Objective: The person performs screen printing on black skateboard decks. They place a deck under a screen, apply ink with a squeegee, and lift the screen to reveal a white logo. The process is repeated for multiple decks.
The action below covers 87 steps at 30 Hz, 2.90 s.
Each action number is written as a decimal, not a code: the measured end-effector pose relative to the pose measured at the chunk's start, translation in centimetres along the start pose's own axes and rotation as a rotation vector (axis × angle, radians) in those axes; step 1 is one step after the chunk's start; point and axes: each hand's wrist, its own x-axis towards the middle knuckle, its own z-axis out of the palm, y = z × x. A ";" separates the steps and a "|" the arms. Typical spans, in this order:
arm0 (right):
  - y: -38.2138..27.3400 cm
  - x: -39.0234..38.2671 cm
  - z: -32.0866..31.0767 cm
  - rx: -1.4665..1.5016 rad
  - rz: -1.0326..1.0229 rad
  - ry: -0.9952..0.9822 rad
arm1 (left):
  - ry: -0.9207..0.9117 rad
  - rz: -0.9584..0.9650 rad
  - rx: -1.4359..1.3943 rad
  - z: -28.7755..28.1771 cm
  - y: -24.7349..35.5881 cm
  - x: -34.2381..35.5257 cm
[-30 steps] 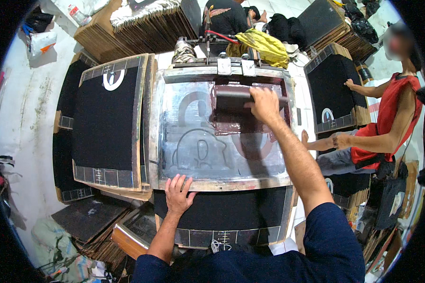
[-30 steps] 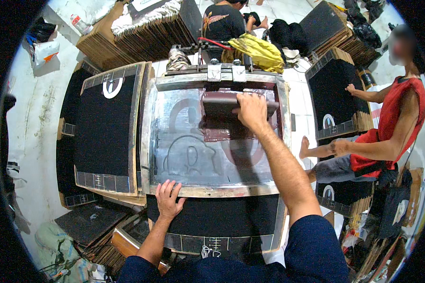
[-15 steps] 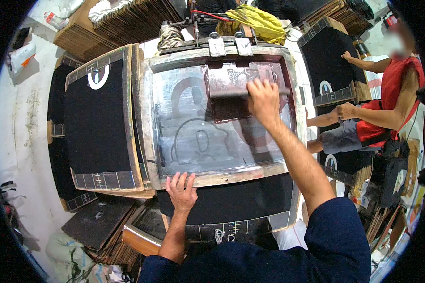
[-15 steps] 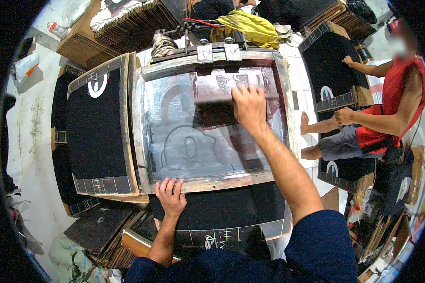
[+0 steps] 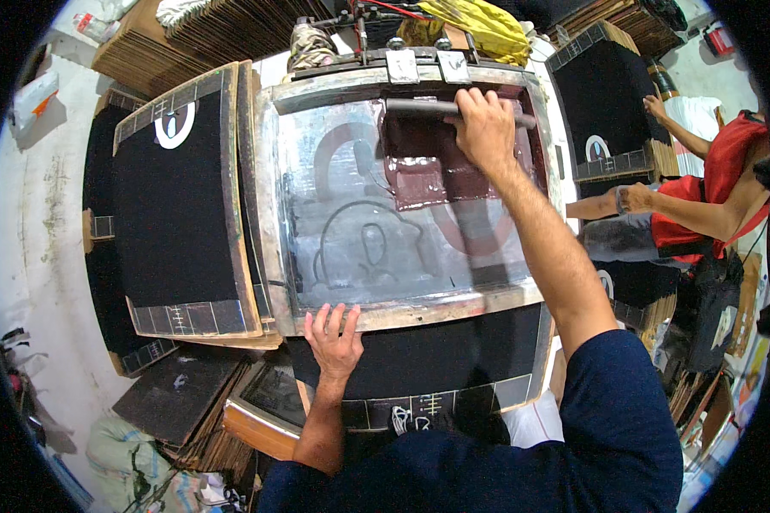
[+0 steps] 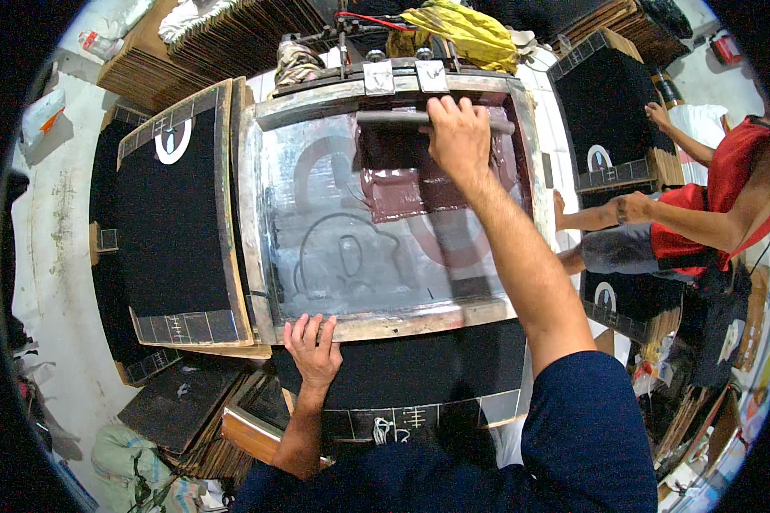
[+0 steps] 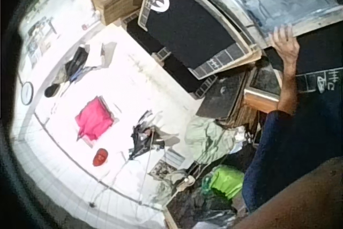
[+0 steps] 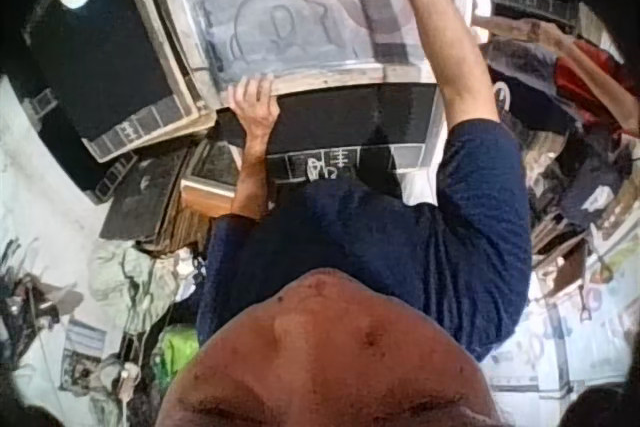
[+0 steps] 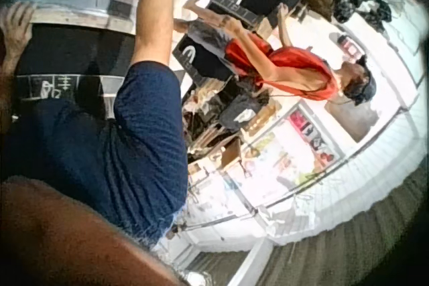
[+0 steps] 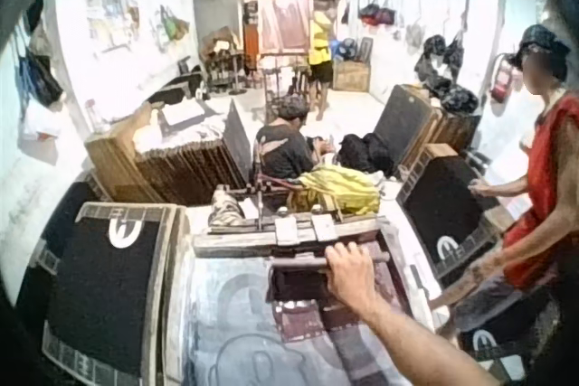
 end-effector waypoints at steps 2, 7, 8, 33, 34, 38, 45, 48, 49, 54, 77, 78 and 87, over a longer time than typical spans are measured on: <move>-0.9 -3.2 -1.8 0.017 -0.008 -0.058 | -0.007 -0.004 0.003 0.0 -0.1 -0.1; -3.0 -9.2 -4.3 0.060 -0.008 -0.037 | 0.001 0.006 -0.003 0.0 -0.2 -0.1; -3.0 -9.5 -4.2 0.067 -0.008 -0.029 | 0.011 0.012 -0.002 0.0 -0.1 0.1; 2.3 -0.5 -3.9 0.189 -0.082 -0.433 | -0.153 0.017 -0.308 -7.4 0.9 6.1; 3.1 1.6 -2.9 0.176 -0.090 -0.456 | -0.166 0.013 -0.311 -7.4 1.0 6.1; 4.5 8.5 0.8 0.078 -0.041 -0.488 | -0.176 0.012 -0.295 -7.6 1.1 6.1; 1.0 -0.5 -2.4 0.287 0.222 0.298 | -0.127 0.022 -0.320 -7.4 0.9 5.8; -4.9 -12.1 -9.3 0.339 0.393 0.031 | -0.124 0.027 -0.342 -8.5 1.1 6.6; -7.2 -15.7 -12.0 0.347 0.393 -0.057 | -0.114 0.035 -0.364 -9.3 1.4 7.2; -11.4 -18.2 -21.1 0.359 0.206 0.253 | -0.079 0.214 -0.276 -18.5 2.4 11.5; -4.5 17.5 -39.6 0.312 0.390 0.259 | -0.245 -0.541 0.082 2.5 -22.7 -9.8; -4.6 17.4 -39.7 0.356 0.411 0.268 | -0.253 -0.545 0.077 2.7 -22.9 -10.0; -8.5 15.2 -37.7 0.111 0.360 0.238 | -0.314 -0.578 0.105 6.6 -29.1 -13.3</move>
